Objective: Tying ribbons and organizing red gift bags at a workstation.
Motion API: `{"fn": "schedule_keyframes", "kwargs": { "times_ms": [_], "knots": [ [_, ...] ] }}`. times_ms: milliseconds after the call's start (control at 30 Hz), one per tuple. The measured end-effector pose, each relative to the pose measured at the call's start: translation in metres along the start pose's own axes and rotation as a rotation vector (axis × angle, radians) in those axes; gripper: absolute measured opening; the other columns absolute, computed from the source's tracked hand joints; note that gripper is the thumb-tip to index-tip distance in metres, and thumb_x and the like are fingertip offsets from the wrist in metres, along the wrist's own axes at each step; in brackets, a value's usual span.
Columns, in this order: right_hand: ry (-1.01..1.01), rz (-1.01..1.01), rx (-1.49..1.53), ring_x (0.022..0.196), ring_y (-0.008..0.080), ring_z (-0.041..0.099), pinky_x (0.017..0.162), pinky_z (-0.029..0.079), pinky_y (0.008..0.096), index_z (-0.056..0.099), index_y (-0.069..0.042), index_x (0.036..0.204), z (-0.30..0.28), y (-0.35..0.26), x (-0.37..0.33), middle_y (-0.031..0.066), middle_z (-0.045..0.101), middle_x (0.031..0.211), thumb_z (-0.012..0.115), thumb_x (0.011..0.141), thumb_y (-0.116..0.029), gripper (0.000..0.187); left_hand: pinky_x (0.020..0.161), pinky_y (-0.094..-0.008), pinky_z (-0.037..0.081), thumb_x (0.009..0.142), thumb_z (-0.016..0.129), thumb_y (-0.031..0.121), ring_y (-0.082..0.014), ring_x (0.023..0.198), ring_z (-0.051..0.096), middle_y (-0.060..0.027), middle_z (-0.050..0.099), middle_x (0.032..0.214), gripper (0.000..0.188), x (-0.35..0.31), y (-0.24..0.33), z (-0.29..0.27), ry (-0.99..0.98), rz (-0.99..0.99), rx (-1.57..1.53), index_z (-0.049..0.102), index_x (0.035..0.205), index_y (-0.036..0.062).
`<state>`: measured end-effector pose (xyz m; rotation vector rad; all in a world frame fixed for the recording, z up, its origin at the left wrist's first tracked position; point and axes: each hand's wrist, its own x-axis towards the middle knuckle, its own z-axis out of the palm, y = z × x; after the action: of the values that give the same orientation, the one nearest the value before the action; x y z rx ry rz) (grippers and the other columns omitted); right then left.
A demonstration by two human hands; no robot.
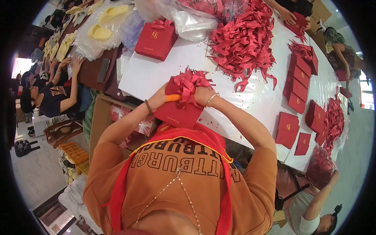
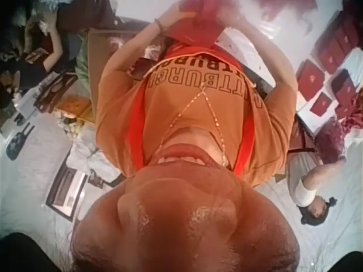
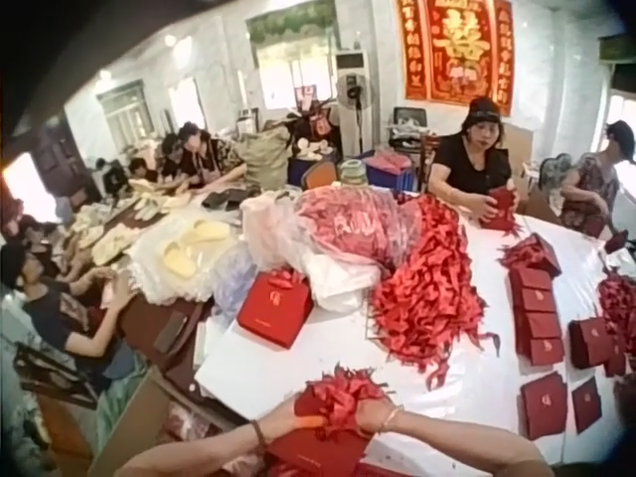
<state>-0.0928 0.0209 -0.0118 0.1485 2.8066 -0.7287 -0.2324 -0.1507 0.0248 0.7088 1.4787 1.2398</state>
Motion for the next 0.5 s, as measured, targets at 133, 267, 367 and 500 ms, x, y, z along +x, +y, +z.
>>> {"fn": "schedule_keyframes", "kwargs": {
  "times_ms": [133,267,367,500],
  "knots": [
    [-0.213,-0.025,-0.193,0.073,0.0364,0.058,0.067,0.046,0.0426,0.063,0.001,0.076,-0.04,-0.029,0.014,0.0216,0.06,0.079,0.057,0.07,-0.047,0.049,0.081,-0.0293,0.045,0.069,0.072,0.013,-0.0158,0.098,0.053,-0.009,0.054,0.107,0.059,-0.008,0.007,-0.011,-0.048,-0.001,-0.289,0.041,0.117,-0.0011],
    [-0.114,-0.094,0.225,0.075,0.029,0.056,0.068,0.043,0.036,0.062,-0.006,0.087,-0.055,-0.033,0.015,0.0159,0.06,0.079,0.063,0.072,-0.04,0.037,0.08,-0.0295,0.047,0.068,0.072,0.012,-0.0162,0.093,0.056,-0.0103,0.055,0.106,0.061,-0.01,0.012,-0.016,0.042,-0.025,-0.176,0.039,0.118,-0.0012],
    [-0.27,-0.126,0.734,0.086,0.0178,0.053,0.078,0.042,0.0318,0.057,-0.005,0.104,-0.072,-0.044,0.016,0.0073,0.06,0.095,0.066,0.071,-0.046,0.054,0.082,-0.0296,0.045,0.068,0.072,0.012,-0.0169,0.097,0.054,-0.0116,0.054,0.107,0.061,-0.009,0.006,-0.019,0.032,-0.023,-0.173,0.039,0.118,-0.0019],
    [0.051,0.077,1.178,0.091,0.0179,0.053,0.082,0.04,0.0285,0.054,-0.001,0.109,-0.062,-0.063,0.032,0.0132,0.059,0.101,0.063,0.075,-0.043,0.055,0.084,-0.029,0.043,0.071,0.069,0.011,-0.0168,0.1,0.051,-0.0107,0.052,0.111,0.06,-0.004,-0.01,-0.015,0.04,0.065,-0.071,0.037,0.121,-0.0003]
  ]
}}
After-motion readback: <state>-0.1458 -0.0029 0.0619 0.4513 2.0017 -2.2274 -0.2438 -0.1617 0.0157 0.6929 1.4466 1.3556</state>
